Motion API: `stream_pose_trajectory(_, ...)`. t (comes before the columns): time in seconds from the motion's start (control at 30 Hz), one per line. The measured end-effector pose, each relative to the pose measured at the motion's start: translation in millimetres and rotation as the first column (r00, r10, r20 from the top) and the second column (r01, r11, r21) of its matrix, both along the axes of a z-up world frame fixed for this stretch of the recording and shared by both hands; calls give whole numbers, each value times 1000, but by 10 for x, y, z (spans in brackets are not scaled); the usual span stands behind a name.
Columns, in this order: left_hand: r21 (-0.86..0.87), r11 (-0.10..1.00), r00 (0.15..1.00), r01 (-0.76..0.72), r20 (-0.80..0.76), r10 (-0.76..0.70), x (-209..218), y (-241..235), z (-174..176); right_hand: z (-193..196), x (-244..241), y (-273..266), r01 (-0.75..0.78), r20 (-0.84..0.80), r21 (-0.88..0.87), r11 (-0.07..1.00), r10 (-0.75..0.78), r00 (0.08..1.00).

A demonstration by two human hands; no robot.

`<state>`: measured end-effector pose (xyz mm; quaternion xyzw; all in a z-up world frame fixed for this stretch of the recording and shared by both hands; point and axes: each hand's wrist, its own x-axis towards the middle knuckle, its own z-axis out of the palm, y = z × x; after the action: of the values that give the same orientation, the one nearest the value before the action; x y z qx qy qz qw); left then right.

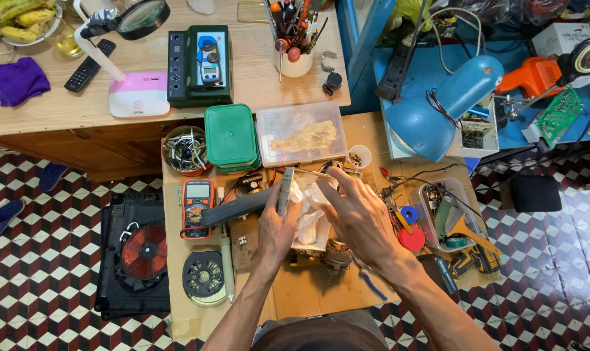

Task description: The person works at a cluttered workbench, manipulating wires and small electrical components. They use pliers and a screwdriver to adjust parts of a motor-like assembly, then wipe the components with a cloth. The person also handles a power strip and plugs it into a wall socket before returning to the workbench to continue adjustments.

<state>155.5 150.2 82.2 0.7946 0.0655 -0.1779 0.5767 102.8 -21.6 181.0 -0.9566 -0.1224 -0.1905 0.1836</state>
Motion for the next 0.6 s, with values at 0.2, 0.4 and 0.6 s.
stream_pose_trajectory(0.2, 101, 994, 999, -43, 25, 40, 383, 16, -38, -175, 422, -86, 193, -168, 311, 931, -146, 975)
stream_pose_trajectory(0.4, 21, 999, 998, -25, 50, 24, 717, -141, -215, -364, 779, -146, 34, 152, -39, 999, -28, 988)
stream_pose_trajectory(0.6, 82, 993, 987, -88, 142, 75, 1164, -187, -802, -608, 1002, -130, 343, -190, 633, 694, -290, 938)
